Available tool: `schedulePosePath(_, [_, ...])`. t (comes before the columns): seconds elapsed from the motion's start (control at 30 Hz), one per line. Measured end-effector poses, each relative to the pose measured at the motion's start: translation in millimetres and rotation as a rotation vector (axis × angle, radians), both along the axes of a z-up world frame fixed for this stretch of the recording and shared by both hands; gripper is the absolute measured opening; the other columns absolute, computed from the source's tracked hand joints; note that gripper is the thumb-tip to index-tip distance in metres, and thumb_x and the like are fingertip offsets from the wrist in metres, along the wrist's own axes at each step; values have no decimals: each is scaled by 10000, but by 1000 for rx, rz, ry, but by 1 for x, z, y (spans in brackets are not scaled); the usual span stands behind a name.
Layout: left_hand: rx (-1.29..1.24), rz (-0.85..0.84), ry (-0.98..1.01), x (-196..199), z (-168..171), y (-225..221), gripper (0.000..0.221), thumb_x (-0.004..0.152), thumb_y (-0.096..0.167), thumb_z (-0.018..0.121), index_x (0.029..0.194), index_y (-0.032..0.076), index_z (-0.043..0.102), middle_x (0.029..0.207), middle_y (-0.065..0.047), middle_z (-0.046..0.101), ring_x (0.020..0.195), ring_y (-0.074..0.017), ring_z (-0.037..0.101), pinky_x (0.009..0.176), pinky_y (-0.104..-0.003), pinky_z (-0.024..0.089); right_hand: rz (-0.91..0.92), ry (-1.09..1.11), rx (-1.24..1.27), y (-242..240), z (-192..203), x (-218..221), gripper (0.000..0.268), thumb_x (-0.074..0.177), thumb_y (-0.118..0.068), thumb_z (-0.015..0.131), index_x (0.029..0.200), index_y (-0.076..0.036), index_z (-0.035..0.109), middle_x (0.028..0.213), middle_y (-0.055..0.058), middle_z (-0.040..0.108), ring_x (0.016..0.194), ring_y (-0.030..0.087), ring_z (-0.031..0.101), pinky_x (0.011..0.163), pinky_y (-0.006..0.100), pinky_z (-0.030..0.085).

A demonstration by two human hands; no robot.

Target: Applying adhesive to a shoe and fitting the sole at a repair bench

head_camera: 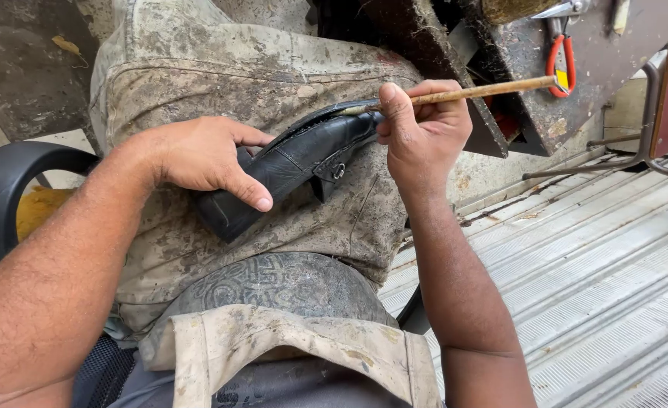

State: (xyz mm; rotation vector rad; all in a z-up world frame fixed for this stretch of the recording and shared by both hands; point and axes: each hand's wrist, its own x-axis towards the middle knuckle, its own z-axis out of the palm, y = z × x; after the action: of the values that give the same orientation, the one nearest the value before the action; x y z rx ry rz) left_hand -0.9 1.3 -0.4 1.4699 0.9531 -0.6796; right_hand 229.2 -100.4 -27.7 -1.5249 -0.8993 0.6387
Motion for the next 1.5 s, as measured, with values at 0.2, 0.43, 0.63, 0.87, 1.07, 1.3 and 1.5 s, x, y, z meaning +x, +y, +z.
schedulePosePath(0.2, [21, 107, -79, -5, -20, -5, 943, 436, 478, 975, 1328, 314, 716, 1059, -87, 796, 1011, -266, 731, 898, -397, 585, 132, -22, 111, -6, -5, -33, 261, 901, -45, 846, 917, -31, 586, 681, 169, 687, 490, 153, 661, 435, 247, 594])
schedulePosePath(0.43, [20, 104, -90, -7, -24, -9, 983, 427, 502, 979, 1349, 313, 695, 1100, -102, 787, 1040, -283, 733, 917, -410, 581, 211, -71, 94, -11, 0, -44, 251, 896, -32, 845, 909, -45, 595, 701, 159, 712, 505, 134, 664, 467, 228, 582])
schedulePosePath(0.63, [31, 76, -88, -6, -19, -4, 1008, 429, 501, 978, 1366, 281, 680, 1166, -136, 771, 1104, -332, 718, 955, -441, 567, 208, -185, 114, -13, -10, -31, 230, 920, -29, 834, 929, -66, 607, 713, 161, 699, 507, 160, 656, 459, 236, 560])
schedulePosePath(0.87, [260, -140, -39, 7, 11, 43, 960, 452, 543, 983, 1345, 340, 694, 1144, -121, 773, 1106, -355, 714, 978, -469, 562, 195, -216, 148, -8, -12, 10, 233, 961, 1, 820, 934, -66, 599, 764, 149, 690, 570, 162, 634, 539, 223, 532])
schedulePosePath(1.07, [418, -177, -73, 13, 29, 46, 877, 557, 566, 926, 1349, 327, 634, 1274, -43, 656, 1208, -290, 606, 1029, -502, 488, 88, -222, 43, -7, -12, -8, 279, 888, -86, 864, 840, -95, 589, 743, 66, 638, 631, 109, 599, 591, 228, 489])
schedulePosePath(1.3, [641, 113, -423, 2, -18, 34, 243, 791, 256, 727, 1004, 159, 794, 900, -7, 794, 824, -164, 741, 815, -344, 572, 60, -269, -19, -10, -10, -18, 256, 900, -101, 820, 844, -130, 572, 791, 22, 654, 747, 103, 650, 713, 224, 517])
schedulePosePath(1.5, [833, -13, -195, 6, -22, 7, 345, 976, 388, 509, 1214, 193, 667, 861, -63, 724, 797, -249, 685, 825, -561, 554, 149, -234, 29, -10, -12, -20, 244, 937, -93, 777, 878, -124, 541, 821, 57, 672, 801, 147, 700, 762, 267, 552])
